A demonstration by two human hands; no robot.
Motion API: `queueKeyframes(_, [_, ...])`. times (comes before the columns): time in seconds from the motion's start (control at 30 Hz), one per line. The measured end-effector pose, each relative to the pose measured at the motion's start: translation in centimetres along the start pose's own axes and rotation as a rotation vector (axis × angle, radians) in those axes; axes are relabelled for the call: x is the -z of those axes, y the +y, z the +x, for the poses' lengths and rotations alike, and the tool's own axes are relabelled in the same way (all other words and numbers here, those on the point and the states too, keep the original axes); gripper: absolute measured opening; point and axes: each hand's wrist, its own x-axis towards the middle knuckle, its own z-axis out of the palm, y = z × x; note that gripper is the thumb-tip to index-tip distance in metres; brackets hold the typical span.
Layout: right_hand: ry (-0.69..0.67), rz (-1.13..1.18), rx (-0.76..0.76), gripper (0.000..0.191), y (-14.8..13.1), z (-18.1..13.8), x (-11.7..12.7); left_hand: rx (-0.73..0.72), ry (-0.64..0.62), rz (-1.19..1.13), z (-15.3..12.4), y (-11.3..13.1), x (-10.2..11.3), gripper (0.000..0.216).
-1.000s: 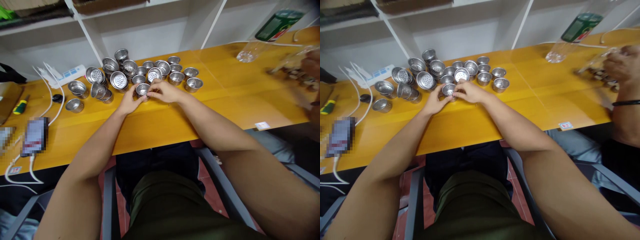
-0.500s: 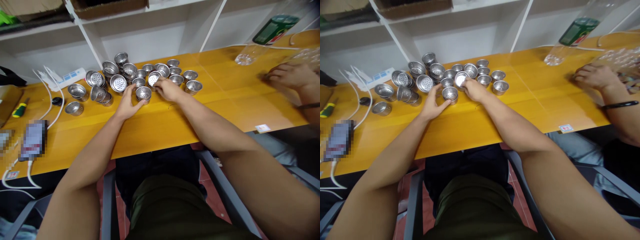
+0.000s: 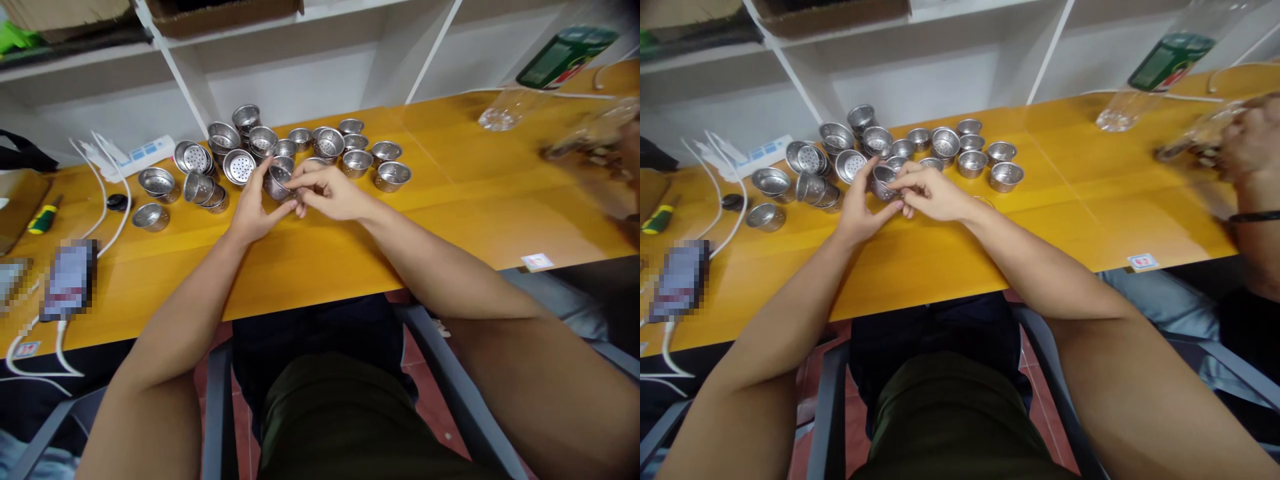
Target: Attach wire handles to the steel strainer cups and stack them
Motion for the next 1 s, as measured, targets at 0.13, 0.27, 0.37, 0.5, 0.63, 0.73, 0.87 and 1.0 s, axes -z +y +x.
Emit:
queueKeyframes(0.13, [-0.046, -0.079, 0.027, 0.036, -0.7, 0.3, 0.6, 0.007, -0.03, 0.01, -0.2, 0.2, 0.4, 0.111])
queueKeyframes(0.27, [-0.008, -0.224, 0.084, 0.048, -1.4, 0.6, 1.7, 0.008, -0.024, -0.02, 0.1, 0.9, 0.1, 0.108])
queueKeyframes(0.37, [0.048, -0.221, 0.094, 0.054, -1.7, 0.7, 1.4, 0.004, -0.009, -0.031, 0.3, 1.4, 0.0, 0.106])
queueKeyframes(0.5, [0.105, -0.19, 0.095, 0.059, -1.7, 0.8, 0.6, -0.005, 0.009, -0.019, 0.4, 1.3, 0.3, 0.105])
queueKeyframes(0.63, [0.171, -0.161, 0.057, 0.067, -1.6, 1.1, -0.1, -0.032, -0.011, -0.005, 0.3, 1.3, 0.0, 0.104])
queueKeyframes(0.73, [0.207, -0.061, 0.011, 0.071, -1.6, 1.4, 0.4, -0.015, 0.008, -0.041, 0.1, 1.1, -0.6, 0.103])
queueKeyframes(0.87, [0.367, 0.018, -0.058, 0.069, -2.7, 0.8, 4.1, -0.005, 0.096, -0.097, 0.0, -0.3, -1.2, 0.119])
queueKeyframes(1.0, [0.132, -0.249, -0.359, 0.027, -3.9, -0.9, 9.6, -0.014, 0.2, -0.118, -0.2, -2.6, -1.3, 0.125])
